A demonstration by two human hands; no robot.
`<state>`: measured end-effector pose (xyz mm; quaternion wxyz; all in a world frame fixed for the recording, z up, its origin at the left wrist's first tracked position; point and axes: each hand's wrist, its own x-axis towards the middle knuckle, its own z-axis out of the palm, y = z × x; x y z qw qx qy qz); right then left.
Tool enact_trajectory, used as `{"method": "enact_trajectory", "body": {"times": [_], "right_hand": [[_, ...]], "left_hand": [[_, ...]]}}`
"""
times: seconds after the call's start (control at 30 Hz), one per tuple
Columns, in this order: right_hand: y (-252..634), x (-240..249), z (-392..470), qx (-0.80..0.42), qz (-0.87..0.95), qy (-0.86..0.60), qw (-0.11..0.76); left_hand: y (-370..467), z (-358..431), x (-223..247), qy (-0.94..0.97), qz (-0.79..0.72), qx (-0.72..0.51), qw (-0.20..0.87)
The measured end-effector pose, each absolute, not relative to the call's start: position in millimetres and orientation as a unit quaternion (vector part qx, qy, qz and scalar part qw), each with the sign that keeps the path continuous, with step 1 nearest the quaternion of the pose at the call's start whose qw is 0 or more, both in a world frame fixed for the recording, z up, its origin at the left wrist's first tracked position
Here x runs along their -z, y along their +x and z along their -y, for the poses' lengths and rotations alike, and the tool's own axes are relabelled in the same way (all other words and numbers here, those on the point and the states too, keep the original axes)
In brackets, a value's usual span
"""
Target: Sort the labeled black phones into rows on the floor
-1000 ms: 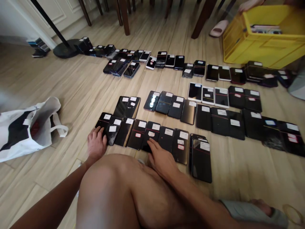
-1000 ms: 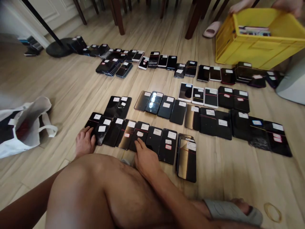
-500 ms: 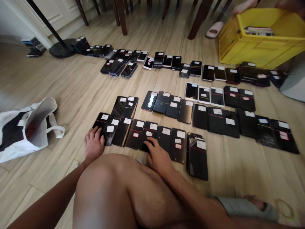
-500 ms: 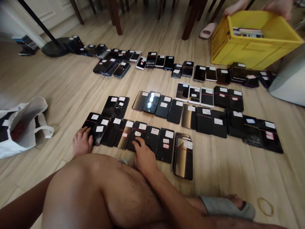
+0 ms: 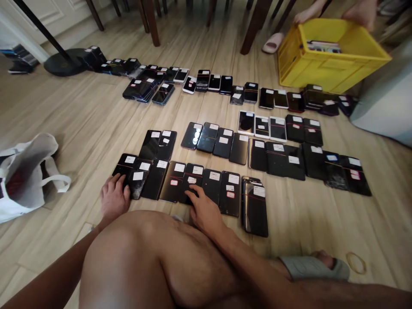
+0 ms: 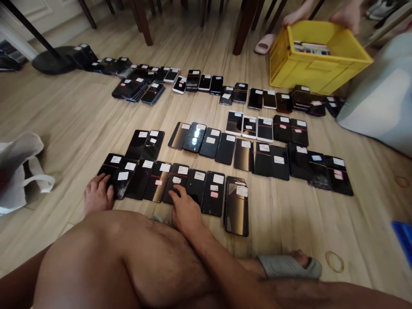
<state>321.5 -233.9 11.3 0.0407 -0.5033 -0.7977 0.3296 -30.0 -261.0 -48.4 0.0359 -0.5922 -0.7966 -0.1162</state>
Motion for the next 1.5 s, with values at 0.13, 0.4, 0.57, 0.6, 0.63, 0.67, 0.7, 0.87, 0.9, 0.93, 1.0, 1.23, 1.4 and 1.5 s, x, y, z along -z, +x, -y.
{"method": "enact_trajectory", "body": {"times": [0.13,0.4,0.57,0.6,0.63,0.67,0.7,0.87,0.9,0.93,1.0,1.23,1.4,1.5], "right_hand": [[321.0,-11.2,234.2,-0.331,0.797,-0.503,0.044],[322.3,-15.5,233.0,-0.328,0.801,-0.499,0.039],[323.9,-14.8,233.5,-0.333,0.803,-0.493,0.047],[324.4,-15.7,233.4,-0.335,0.803,-0.491,0.045],[325.1,-17.2,233.2,-0.338,0.804,-0.488,0.043],[326.2,-19.6,232.9,-0.342,0.803,-0.486,0.041],[327.9,-22.7,232.7,-0.344,0.800,-0.489,0.038],[348.9,-39.2,234.8,-0.306,0.727,-0.613,0.046],[355.5,-40.4,236.1,-0.289,0.706,-0.645,0.056],[362.2,-40.3,237.7,-0.276,0.685,-0.671,0.061],[374.5,-37.1,240.9,-0.271,0.655,-0.703,0.050],[385.4,-22.4,241.3,-0.285,0.672,-0.681,0.062],[384.9,-22.1,214.8,-0.219,0.726,-0.646,0.088],[385.3,-22.1,190.2,-0.174,0.754,-0.631,0.058]], "left_hand": [[-29.7,260.6,46.6,-0.594,0.796,0.117,0.031],[-30.2,260.3,46.4,-0.591,0.797,0.125,0.026],[-30.5,259.9,45.7,-0.583,0.803,0.119,0.018],[-30.2,259.9,45.4,-0.584,0.803,0.121,0.019],[-29.7,259.8,44.9,-0.584,0.802,0.123,0.020],[-29.2,259.8,44.5,-0.585,0.801,0.126,0.020],[-28.8,259.6,44.1,-0.586,0.800,0.128,0.021],[-28.4,258.7,43.8,-0.581,0.804,0.125,0.016],[-28.7,258.7,44.1,-0.579,0.805,0.127,0.011],[-28.9,258.7,44.4,-0.578,0.806,0.130,0.006],[-29.3,259.0,44.9,-0.576,0.806,0.135,0.003],[-29.6,260.3,45.3,-0.584,0.801,0.131,0.013],[-29.8,259.5,45.4,-0.582,0.803,0.128,0.016],[-30.0,259.4,45.4,-0.581,0.805,0.122,0.014]]}}
